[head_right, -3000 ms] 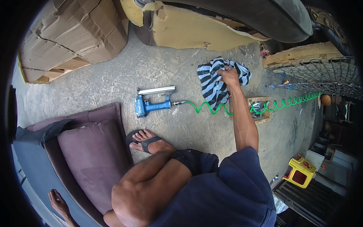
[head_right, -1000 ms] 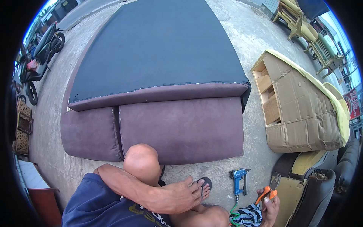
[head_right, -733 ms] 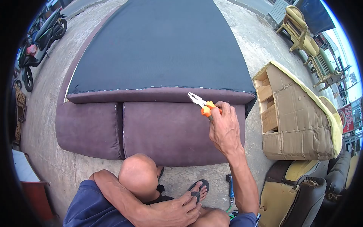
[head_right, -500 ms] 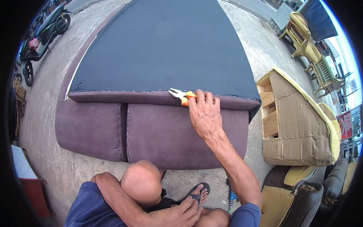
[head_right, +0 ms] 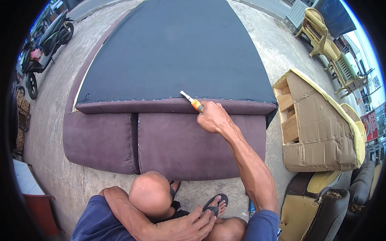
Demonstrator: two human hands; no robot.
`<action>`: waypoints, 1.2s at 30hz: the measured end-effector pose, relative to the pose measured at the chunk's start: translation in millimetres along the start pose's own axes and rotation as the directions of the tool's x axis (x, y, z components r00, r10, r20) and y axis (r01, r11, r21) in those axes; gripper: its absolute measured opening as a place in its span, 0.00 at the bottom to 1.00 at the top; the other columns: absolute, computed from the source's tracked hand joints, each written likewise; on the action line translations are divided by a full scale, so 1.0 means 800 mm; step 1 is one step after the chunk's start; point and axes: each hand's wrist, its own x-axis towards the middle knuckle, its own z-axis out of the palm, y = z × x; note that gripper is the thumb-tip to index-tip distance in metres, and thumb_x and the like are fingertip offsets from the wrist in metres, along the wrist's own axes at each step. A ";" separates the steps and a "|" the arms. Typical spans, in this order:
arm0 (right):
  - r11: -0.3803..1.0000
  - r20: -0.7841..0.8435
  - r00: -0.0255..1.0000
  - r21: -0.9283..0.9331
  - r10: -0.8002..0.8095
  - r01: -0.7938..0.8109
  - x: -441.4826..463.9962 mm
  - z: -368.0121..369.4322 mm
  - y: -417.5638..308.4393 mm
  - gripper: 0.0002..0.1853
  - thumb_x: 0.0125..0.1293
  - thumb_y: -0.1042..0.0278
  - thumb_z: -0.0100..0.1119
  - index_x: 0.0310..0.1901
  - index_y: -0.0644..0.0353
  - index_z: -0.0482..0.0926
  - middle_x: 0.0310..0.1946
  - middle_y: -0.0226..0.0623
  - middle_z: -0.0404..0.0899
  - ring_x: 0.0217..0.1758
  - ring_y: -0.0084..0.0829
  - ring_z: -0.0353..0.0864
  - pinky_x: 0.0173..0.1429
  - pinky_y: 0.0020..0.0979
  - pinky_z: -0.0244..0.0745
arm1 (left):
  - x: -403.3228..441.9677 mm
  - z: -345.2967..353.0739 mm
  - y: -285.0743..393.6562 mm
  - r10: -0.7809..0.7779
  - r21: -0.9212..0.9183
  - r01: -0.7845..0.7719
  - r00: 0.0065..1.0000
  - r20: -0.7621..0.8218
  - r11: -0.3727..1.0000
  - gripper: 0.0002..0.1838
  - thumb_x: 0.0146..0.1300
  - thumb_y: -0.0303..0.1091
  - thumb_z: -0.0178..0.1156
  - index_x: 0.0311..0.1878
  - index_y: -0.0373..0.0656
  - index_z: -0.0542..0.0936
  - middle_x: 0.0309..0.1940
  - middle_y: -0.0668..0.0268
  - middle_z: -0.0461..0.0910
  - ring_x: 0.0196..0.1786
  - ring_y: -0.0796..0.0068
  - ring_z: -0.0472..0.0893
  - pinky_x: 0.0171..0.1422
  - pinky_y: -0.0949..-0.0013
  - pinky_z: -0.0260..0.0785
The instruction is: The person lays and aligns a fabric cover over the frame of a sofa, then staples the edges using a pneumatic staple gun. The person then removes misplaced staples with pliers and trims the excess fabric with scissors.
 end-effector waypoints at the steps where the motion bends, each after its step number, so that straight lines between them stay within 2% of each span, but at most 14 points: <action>1: 0.980 0.053 0.997 0.187 0.055 -0.064 0.002 -0.001 0.006 0.14 0.63 0.73 0.52 0.49 0.65 0.80 0.22 0.39 0.73 0.31 0.38 0.80 0.38 0.45 0.76 | -0.005 -0.007 0.001 0.008 0.007 -0.008 0.999 -0.042 1.000 0.27 0.72 0.38 0.49 0.65 0.27 0.76 0.64 0.42 0.78 0.67 0.45 0.77 0.70 0.46 0.67; 5: 0.615 0.037 0.996 0.784 0.081 -0.079 -0.033 0.038 0.036 0.11 0.66 0.72 0.52 0.47 0.64 0.78 0.28 0.32 0.75 0.29 0.23 0.75 0.30 0.28 0.72 | -0.006 -0.021 0.000 0.115 -0.072 -0.114 0.993 0.002 0.991 0.29 0.70 0.37 0.46 0.63 0.19 0.76 0.64 0.37 0.77 0.67 0.39 0.76 0.70 0.44 0.66; 10: 0.472 -0.340 0.902 0.862 0.266 0.186 -0.166 0.049 0.156 0.14 0.59 0.79 0.47 0.45 0.66 0.77 0.45 0.41 0.77 0.36 0.27 0.82 0.36 0.29 0.81 | -0.007 -0.040 -0.068 0.139 -0.411 -0.128 0.990 -0.002 0.903 0.28 0.71 0.37 0.51 0.67 0.26 0.75 0.69 0.45 0.75 0.71 0.48 0.74 0.74 0.47 0.64; 12: 0.406 -0.461 0.658 0.880 0.596 0.248 -0.228 0.065 0.217 0.18 0.57 0.78 0.49 0.49 0.66 0.77 0.47 0.41 0.77 0.40 0.30 0.84 0.38 0.29 0.82 | 0.006 -0.041 -0.089 0.207 -0.436 -0.193 0.978 -0.017 0.879 0.26 0.73 0.38 0.54 0.70 0.34 0.75 0.68 0.51 0.76 0.70 0.53 0.76 0.73 0.51 0.67; 14: 0.359 -0.437 0.392 0.897 0.810 0.258 -0.304 0.089 0.272 0.18 0.56 0.77 0.51 0.50 0.66 0.77 0.46 0.41 0.77 0.40 0.31 0.84 0.38 0.30 0.82 | 0.030 -0.046 -0.093 -0.171 -0.217 0.214 0.965 0.198 0.952 0.27 0.73 0.40 0.55 0.72 0.38 0.74 0.70 0.53 0.75 0.72 0.53 0.74 0.76 0.49 0.64; 16: 0.074 -0.113 0.090 0.933 0.990 0.353 -0.369 0.121 0.343 0.20 0.56 0.74 0.56 0.52 0.66 0.77 0.47 0.42 0.77 0.40 0.35 0.85 0.38 0.32 0.82 | 0.045 -0.029 -0.086 -0.070 -0.196 0.128 0.957 0.282 0.972 0.28 0.73 0.41 0.56 0.73 0.41 0.73 0.72 0.54 0.74 0.72 0.53 0.74 0.76 0.48 0.64; 19: -0.046 0.077 0.070 0.928 0.995 -0.369 -0.460 0.203 0.436 0.24 0.63 0.67 0.61 0.61 0.66 0.75 0.50 0.43 0.81 0.49 0.41 0.84 0.54 0.49 0.78 | 0.065 -0.007 -0.082 0.063 -0.290 0.067 0.907 0.416 0.955 0.29 0.73 0.44 0.58 0.74 0.45 0.72 0.73 0.55 0.73 0.73 0.52 0.73 0.78 0.49 0.63; 20: -0.090 0.108 0.032 0.935 0.994 -0.342 -0.481 0.218 0.430 0.24 0.63 0.67 0.61 0.61 0.66 0.75 0.50 0.43 0.81 0.49 0.41 0.84 0.54 0.49 0.78 | 0.072 -0.004 -0.083 0.137 -0.420 0.089 0.867 0.480 0.903 0.30 0.73 0.46 0.59 0.75 0.47 0.72 0.74 0.55 0.72 0.74 0.52 0.73 0.78 0.49 0.62; 24: -0.093 -0.559 -0.345 0.428 0.754 -0.899 -0.484 0.240 0.399 0.28 0.60 0.64 0.71 0.60 0.65 0.75 0.66 0.53 0.71 0.70 0.50 0.71 0.69 0.52 0.67 | 0.113 -0.003 -0.086 0.023 -0.205 0.109 0.833 0.552 0.973 0.32 0.70 0.46 0.64 0.75 0.46 0.72 0.74 0.54 0.72 0.75 0.53 0.71 0.81 0.50 0.60; 26: 0.229 -0.728 -0.033 0.258 0.685 -0.939 -0.486 0.249 0.387 0.33 0.57 0.65 0.73 0.64 0.64 0.73 0.70 0.49 0.68 0.77 0.51 0.63 0.75 0.56 0.60 | 0.141 -0.015 -0.079 0.035 -0.148 0.065 0.808 0.589 0.987 0.32 0.69 0.45 0.65 0.74 0.46 0.72 0.74 0.54 0.73 0.75 0.53 0.72 0.80 0.50 0.60; 28: 0.517 -0.378 0.390 0.336 0.839 -0.787 -0.481 0.265 0.377 0.40 0.57 0.61 0.76 0.69 0.60 0.68 0.62 0.50 0.75 0.65 0.52 0.74 0.72 0.56 0.62 | 0.159 -0.015 -0.076 0.062 -0.091 -0.007 0.781 0.622 0.996 0.33 0.66 0.43 0.69 0.73 0.46 0.74 0.73 0.54 0.74 0.75 0.53 0.71 0.81 0.51 0.60; 32: 0.578 -0.482 0.382 0.369 0.788 -0.727 -0.470 0.307 0.401 0.37 0.65 0.62 0.70 0.73 0.58 0.64 0.52 0.53 0.80 0.61 0.54 0.78 0.65 0.52 0.71 | 0.215 0.000 -0.064 0.365 -0.237 -0.280 0.648 0.668 0.930 0.33 0.67 0.44 0.68 0.73 0.45 0.74 0.72 0.54 0.74 0.73 0.53 0.73 0.78 0.50 0.64; 34: 0.609 -0.542 0.328 0.496 0.774 -0.619 -0.462 0.288 0.385 0.29 0.72 0.59 0.64 0.69 0.59 0.67 0.43 0.50 0.81 0.46 0.51 0.81 0.52 0.51 0.76 | 0.257 0.030 -0.059 0.545 -0.524 -0.204 0.517 0.660 0.827 0.32 0.69 0.44 0.67 0.73 0.42 0.73 0.72 0.52 0.74 0.72 0.50 0.75 0.75 0.49 0.68; 36: 0.591 -0.554 0.256 0.590 0.792 -0.550 -0.463 0.257 0.348 0.24 0.76 0.56 0.61 0.66 0.58 0.69 0.37 0.47 0.80 0.36 0.47 0.82 0.43 0.49 0.78 | 0.296 0.075 -0.041 0.543 -0.728 0.097 0.602 0.586 0.678 0.33 0.74 0.43 0.64 0.77 0.39 0.68 0.71 0.47 0.73 0.70 0.49 0.77 0.73 0.51 0.71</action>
